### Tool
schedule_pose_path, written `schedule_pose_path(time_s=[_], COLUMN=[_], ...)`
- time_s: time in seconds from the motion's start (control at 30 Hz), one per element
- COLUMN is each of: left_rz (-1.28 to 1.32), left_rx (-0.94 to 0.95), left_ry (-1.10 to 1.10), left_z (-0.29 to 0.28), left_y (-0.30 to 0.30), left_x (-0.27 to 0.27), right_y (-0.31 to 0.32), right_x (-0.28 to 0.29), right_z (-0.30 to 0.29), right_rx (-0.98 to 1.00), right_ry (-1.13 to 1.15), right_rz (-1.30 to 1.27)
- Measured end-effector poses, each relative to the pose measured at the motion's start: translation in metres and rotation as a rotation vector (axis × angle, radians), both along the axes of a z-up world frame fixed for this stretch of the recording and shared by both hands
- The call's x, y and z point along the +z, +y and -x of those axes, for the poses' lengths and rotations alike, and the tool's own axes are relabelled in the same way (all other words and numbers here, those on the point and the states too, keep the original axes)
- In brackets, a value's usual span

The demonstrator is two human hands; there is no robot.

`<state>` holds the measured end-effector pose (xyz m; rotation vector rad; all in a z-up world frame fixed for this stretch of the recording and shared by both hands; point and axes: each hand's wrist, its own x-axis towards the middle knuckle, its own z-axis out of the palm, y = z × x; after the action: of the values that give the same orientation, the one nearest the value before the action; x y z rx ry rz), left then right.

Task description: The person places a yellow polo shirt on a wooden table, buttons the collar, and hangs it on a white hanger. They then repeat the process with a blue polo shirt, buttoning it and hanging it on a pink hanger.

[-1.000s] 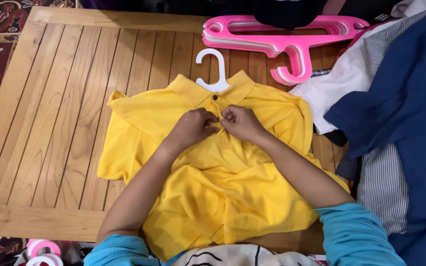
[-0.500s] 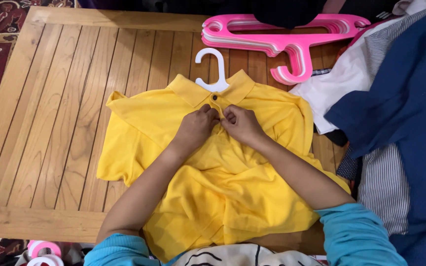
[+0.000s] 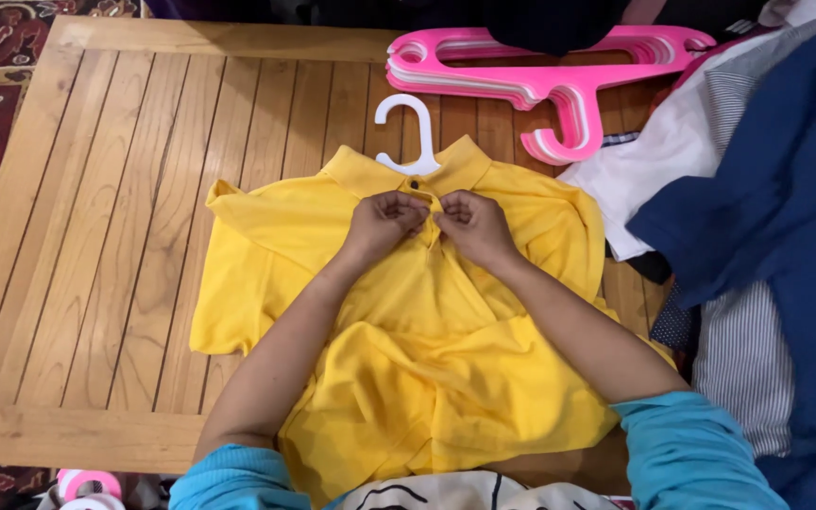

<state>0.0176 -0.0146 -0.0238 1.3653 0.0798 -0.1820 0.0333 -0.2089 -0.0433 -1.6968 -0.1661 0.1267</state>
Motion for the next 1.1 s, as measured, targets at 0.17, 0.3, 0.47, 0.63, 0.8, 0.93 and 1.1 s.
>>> schedule_pose_path(time_s=[0.17, 0.3, 0.47, 0.63, 0.8, 0.93, 1.1], left_rz=[0.014, 0.006, -0.014, -0.055, -0.077, -0.076, -0.125], left_rx=[-0.014, -0.004, -0.013, -0.007, 0.022, 0.018, -0.002], left_ry=[-0.002, -0.031, -0.062, -0.072, -0.077, -0.084, -0.113], left_z=[0.006, 0.002, 0.006, 0.013, 0.016, 0.015, 0.011], left_y=[0.006, 0.005, 0.003, 0.002, 0.001, 0.001, 0.001], left_x=[0.006, -0.008, 0.003, 0.017, 0.022, 0.018, 0.010], right_y=[0.005, 0.008, 0.005, 0.006, 0.002, -0.001, -0.001], right_x=[0.018, 0.014, 0.007, 0.016, 0.034, 0.039, 0.027], right_z=[0.007, 0.004, 0.001, 0.009, 0.015, 0.009, 0.005], right_rx=[0.032, -0.018, -0.002, 0.011, 0.013, 0.025, 0.065], right_ry=[0.099, 0.201, 0.135, 0.050, -0.014, -0.028, 0.064], right_rz=[-0.120, -0.226, -0.189, -0.092, 0.034, 0.071, -0.151])
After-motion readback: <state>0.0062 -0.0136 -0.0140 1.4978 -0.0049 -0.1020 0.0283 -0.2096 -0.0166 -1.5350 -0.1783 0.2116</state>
